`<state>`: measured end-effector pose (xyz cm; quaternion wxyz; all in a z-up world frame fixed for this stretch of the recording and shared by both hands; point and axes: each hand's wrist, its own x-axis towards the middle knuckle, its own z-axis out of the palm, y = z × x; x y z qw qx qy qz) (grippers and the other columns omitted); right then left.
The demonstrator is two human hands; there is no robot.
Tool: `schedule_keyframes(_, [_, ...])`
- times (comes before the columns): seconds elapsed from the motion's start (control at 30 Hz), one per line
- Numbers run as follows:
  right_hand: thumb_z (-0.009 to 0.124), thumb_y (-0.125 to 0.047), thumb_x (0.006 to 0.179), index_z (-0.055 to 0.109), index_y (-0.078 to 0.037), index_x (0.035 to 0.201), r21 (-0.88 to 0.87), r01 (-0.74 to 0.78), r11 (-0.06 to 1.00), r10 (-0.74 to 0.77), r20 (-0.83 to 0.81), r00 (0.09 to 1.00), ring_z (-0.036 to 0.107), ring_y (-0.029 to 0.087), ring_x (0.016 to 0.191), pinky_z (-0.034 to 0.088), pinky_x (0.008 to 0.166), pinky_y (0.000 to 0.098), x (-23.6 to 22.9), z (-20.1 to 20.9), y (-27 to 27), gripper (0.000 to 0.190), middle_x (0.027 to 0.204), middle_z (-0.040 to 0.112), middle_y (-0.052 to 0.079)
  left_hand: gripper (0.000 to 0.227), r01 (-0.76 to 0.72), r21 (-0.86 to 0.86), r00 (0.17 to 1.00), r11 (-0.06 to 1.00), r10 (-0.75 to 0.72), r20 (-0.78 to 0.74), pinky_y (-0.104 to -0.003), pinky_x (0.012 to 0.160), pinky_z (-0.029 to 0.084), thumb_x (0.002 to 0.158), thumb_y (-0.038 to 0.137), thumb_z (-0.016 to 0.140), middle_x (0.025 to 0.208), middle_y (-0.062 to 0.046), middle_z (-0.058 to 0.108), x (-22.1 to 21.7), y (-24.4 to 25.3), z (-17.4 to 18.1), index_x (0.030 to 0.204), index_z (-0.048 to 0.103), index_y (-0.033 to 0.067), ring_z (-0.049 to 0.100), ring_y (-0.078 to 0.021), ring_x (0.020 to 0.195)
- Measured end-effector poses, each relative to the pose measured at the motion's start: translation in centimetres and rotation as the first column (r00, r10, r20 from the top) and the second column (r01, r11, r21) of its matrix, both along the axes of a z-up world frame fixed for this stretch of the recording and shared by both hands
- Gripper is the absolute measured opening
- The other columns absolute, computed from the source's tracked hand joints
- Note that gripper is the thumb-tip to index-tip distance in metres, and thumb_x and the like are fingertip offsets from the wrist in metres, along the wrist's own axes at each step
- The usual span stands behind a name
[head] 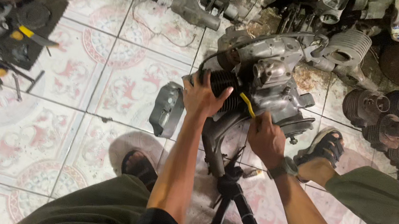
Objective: The person cleans a motorcycle engine block using a yellow toothbrush and a small brush. They scrub various surfaces of the engine, including the cylinder head and crankcase, while the engine rests on a stand on the floor.
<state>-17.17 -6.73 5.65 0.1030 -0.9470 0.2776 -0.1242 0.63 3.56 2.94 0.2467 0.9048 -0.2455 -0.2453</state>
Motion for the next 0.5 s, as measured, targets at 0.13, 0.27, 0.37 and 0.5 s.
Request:
schedule_keyframes(0.13, [0.059,-0.034,0.088,0.047,-0.020,0.081,-0.238,0.095,0.967,-0.092,0.022,0.995,0.058,0.035,0.046,0.044,0.040,0.0420,-1.0,-2.8,-0.3,0.020,0.045,0.045,0.009,0.097,0.040,0.026,0.999,0.999,-0.039,-0.026,-0.059,0.099,0.040,0.079,0.081,0.028,0.147,-0.022,0.028,1.1,0.2,2.5,0.148,0.023,0.0123,0.036,-0.0506,0.128])
schedule_keyframes(0.27, [0.058,-0.027,0.085,0.047,-0.015,0.088,0.029,0.202,0.979,-0.199,-0.084,0.976,0.059,0.047,0.058,0.045,0.053,0.0561,-0.7,-2.2,0.4,0.017,0.053,0.052,0.019,0.091,-0.003,-0.105,0.996,0.995,-0.006,-0.086,-0.061,0.093,0.042,0.083,0.072,0.039,0.146,-0.027,0.025,0.8,0.6,2.0,0.145,0.025,0.0086,0.043,-0.0511,0.121])
schedule_keyframes(0.37, [0.058,-0.024,0.085,0.048,-0.012,0.089,0.144,0.239,0.960,-0.234,-0.055,0.971,0.058,0.050,0.062,0.043,0.058,0.0599,-1.2,-1.7,0.7,0.016,0.056,0.052,0.020,0.095,0.009,-0.078,0.999,0.997,-0.013,-0.040,-0.063,0.096,0.037,0.080,0.077,0.039,0.145,-0.026,0.027,0.7,0.0,1.1,0.145,0.026,0.0088,0.037,-0.0525,0.125])
schedule_keyframes(0.5, [0.052,-0.015,0.090,0.038,-0.014,0.080,0.082,0.158,0.984,-0.160,0.017,0.987,0.050,0.046,0.046,0.043,0.044,0.0470,-0.8,-3.1,0.4,0.017,0.048,0.036,0.013,0.097,0.012,-0.073,0.999,0.997,-0.015,-0.041,-0.064,0.099,0.032,0.079,0.079,0.037,0.145,-0.026,0.028,0.6,0.1,0.8,0.144,0.028,0.0079,0.035,-0.0509,0.127])
